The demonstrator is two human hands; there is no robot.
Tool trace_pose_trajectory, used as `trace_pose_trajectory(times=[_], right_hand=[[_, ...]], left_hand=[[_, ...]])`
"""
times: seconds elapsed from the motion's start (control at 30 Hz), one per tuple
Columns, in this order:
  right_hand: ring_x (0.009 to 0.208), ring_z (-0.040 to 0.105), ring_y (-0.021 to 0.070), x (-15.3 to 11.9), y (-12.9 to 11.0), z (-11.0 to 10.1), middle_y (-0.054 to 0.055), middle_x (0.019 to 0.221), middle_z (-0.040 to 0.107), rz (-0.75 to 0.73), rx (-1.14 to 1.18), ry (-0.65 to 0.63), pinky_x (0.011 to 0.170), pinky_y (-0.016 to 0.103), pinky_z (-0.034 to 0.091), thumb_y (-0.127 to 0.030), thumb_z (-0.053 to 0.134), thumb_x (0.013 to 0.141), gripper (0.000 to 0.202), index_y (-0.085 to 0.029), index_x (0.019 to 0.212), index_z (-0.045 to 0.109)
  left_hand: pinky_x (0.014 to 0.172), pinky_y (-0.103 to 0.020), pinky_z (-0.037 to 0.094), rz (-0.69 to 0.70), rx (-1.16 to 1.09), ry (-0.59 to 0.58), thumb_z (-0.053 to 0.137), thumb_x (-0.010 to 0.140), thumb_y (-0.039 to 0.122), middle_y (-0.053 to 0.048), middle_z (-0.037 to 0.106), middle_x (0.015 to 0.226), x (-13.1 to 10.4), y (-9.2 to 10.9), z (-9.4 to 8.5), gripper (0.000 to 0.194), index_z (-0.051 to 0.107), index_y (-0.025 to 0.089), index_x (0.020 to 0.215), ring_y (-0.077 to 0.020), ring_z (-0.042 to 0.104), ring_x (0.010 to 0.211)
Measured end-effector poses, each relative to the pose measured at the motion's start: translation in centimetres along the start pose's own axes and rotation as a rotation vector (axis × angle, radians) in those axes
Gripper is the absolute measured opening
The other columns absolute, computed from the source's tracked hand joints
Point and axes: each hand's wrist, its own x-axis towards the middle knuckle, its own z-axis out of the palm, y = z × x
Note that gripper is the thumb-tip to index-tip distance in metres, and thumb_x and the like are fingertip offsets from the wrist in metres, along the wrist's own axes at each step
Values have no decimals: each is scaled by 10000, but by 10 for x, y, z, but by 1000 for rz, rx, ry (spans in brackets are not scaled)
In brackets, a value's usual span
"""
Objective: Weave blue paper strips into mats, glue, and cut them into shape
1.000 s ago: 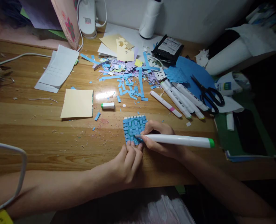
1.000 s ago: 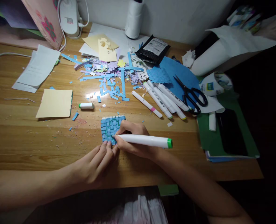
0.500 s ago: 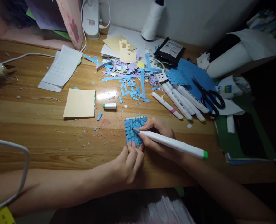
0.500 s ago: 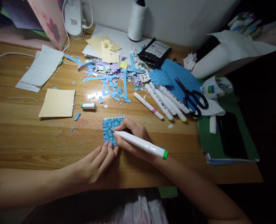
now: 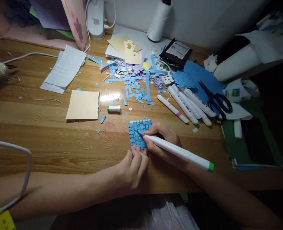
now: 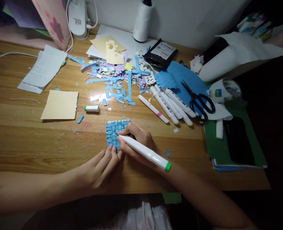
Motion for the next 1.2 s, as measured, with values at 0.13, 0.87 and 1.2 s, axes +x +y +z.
trace_pose_trajectory(times=[0.13,0.87,1.2], right_hand=[[602,527,138,2,2,0,-5,680,553,-76,-8,-44,523,259,400,-198,608,762,74,-212,800,546],[595,539,113,6,2,-6,-8,708,606,-98,28,-118,541,227,419,-195,613,774,69,-187,818,562],[576,544,120,10,1,-9,-3,685,612,-83,64,-160,506,242,407,-185,611,749,55,-188,754,556]], left_hand=[[685,-319,514,0,-4,14,358,866,119,-173,642,954,0,-1,0,351,619,-23,1051,-246,633,883],[685,-318,528,12,7,-12,348,852,88,-158,655,957,1,-1,-2,363,630,-7,1061,-248,634,875],[684,-321,527,17,1,-8,341,862,92,-175,649,959,1,-1,-1,364,624,-25,1058,-255,637,874]])
